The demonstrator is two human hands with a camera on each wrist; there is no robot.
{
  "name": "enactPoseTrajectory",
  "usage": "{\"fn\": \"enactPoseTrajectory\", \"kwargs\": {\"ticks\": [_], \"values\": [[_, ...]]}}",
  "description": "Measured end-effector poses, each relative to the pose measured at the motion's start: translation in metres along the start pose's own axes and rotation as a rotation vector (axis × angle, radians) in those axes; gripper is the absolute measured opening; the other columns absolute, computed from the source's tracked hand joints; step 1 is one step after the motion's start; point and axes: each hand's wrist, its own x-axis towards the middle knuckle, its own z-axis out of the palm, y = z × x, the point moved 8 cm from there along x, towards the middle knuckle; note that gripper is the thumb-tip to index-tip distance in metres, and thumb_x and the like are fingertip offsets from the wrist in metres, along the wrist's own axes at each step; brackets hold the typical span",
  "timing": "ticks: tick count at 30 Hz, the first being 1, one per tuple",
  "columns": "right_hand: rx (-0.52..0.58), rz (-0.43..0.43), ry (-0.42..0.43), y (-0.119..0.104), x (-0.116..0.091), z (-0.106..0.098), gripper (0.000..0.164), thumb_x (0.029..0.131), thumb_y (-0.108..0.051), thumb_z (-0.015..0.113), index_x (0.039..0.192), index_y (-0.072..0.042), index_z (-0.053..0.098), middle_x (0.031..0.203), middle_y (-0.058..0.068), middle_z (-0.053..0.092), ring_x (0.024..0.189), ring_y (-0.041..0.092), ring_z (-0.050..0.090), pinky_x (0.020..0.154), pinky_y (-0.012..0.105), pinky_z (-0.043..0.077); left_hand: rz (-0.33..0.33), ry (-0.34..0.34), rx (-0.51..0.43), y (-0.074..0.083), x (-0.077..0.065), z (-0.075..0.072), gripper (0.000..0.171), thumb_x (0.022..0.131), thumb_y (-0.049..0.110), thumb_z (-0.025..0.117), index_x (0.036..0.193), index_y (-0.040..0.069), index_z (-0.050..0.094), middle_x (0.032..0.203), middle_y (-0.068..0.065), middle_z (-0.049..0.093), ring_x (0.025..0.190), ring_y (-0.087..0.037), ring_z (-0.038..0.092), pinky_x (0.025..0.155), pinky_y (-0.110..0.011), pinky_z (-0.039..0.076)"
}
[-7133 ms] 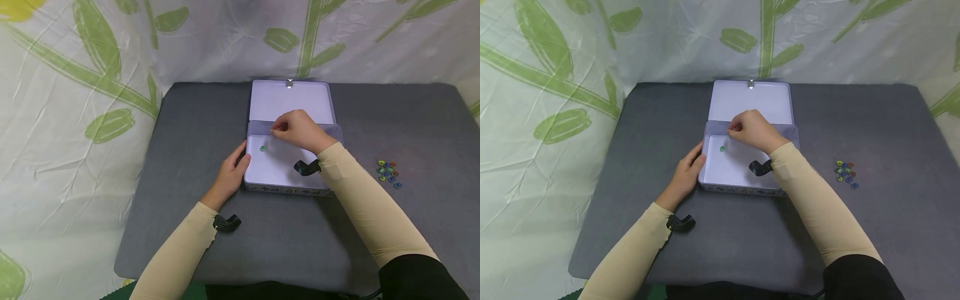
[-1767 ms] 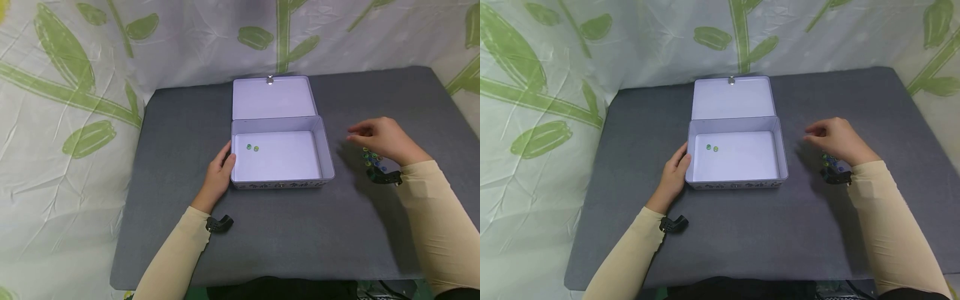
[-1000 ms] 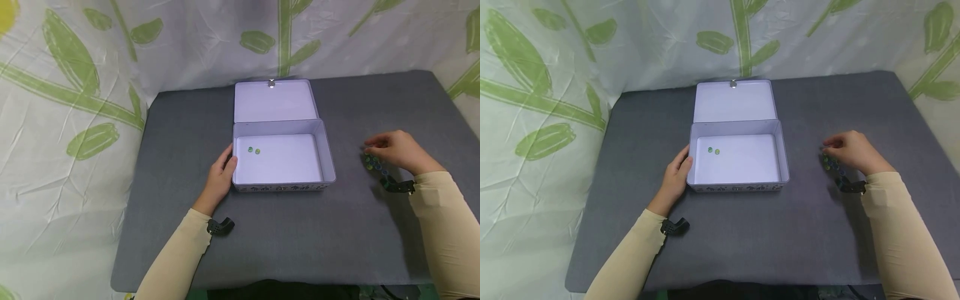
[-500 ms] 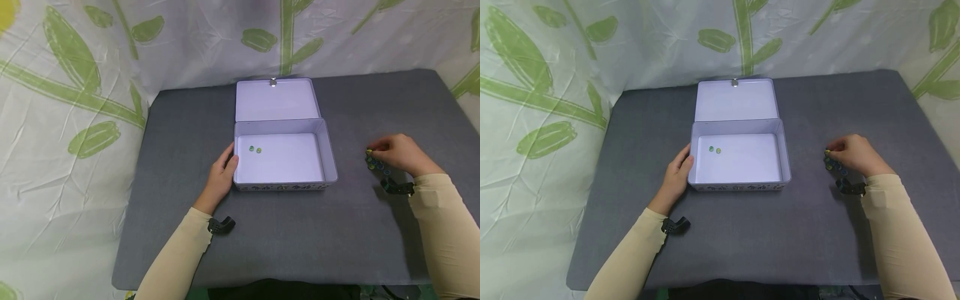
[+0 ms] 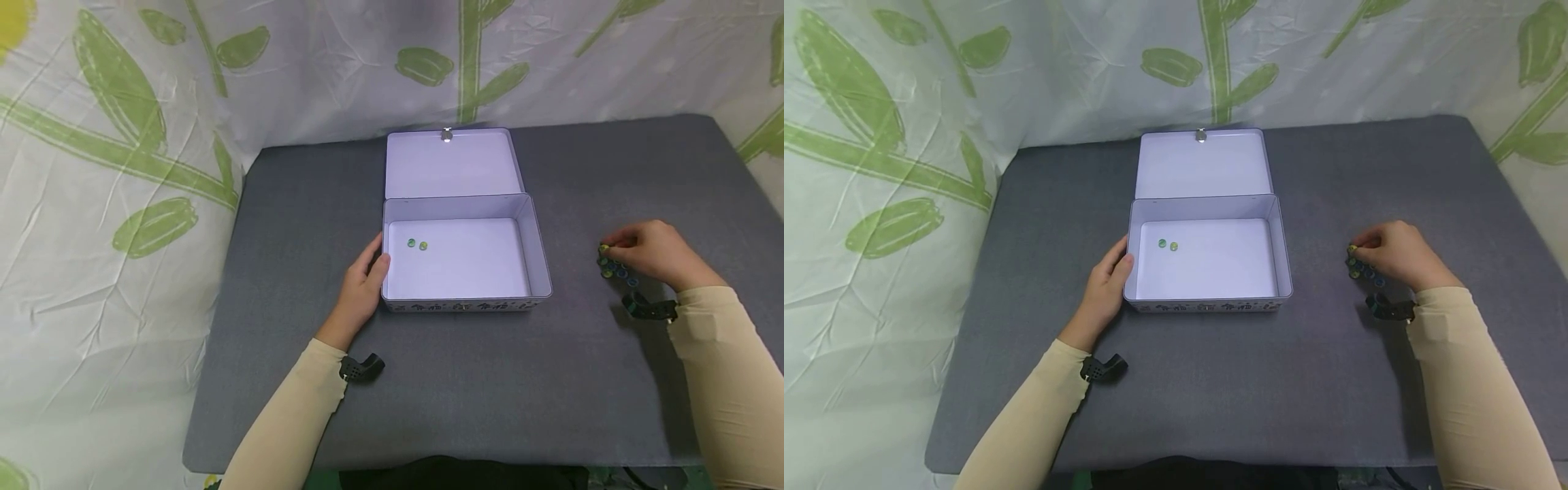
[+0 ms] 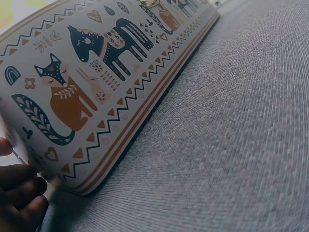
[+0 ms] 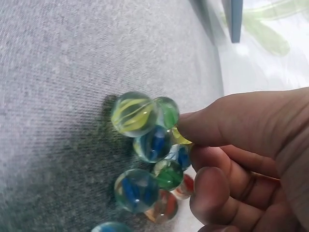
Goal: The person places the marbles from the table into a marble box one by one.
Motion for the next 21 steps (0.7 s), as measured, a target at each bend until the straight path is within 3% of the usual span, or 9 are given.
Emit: {"fn": "enactPoseTrajectory", "kwargs": {"ticks": [6, 21], "values": [[0.002, 0.014, 0.009, -0.005, -0.001, -0.006, 0.037, 0.100, -0.026, 0.072, 0.117, 0.006, 0.076, 0.102, 0.023, 0.076, 0.080, 0.019, 0.066, 0.065, 0.036, 0.051, 0.007, 0.007, -0.002, 0.000, 0.000, 0.000, 0.057, 0.112, 0.031, 0.047, 0.162, 0.004, 0.040, 0.166, -0.013, 0.041, 0.156, -0.026, 0.033, 0.126, -0.049, 0.027], [0.033, -0.046, -0.023, -0.052, -0.003, -0.017, 0.038, 0.104, -0.025, 0.067, 0.127, 0.004, 0.072, 0.112, 0.025, 0.075, 0.072, 0.020, 0.067, 0.059, 0.031, 0.051, -0.012, 0.004, -0.006, 0.000, 0.000, -0.001, 0.057, 0.111, 0.031, 0.048, 0.162, 0.006, 0.040, 0.165, -0.012, 0.042, 0.155, -0.025, 0.035, 0.126, -0.048, 0.029]]}}
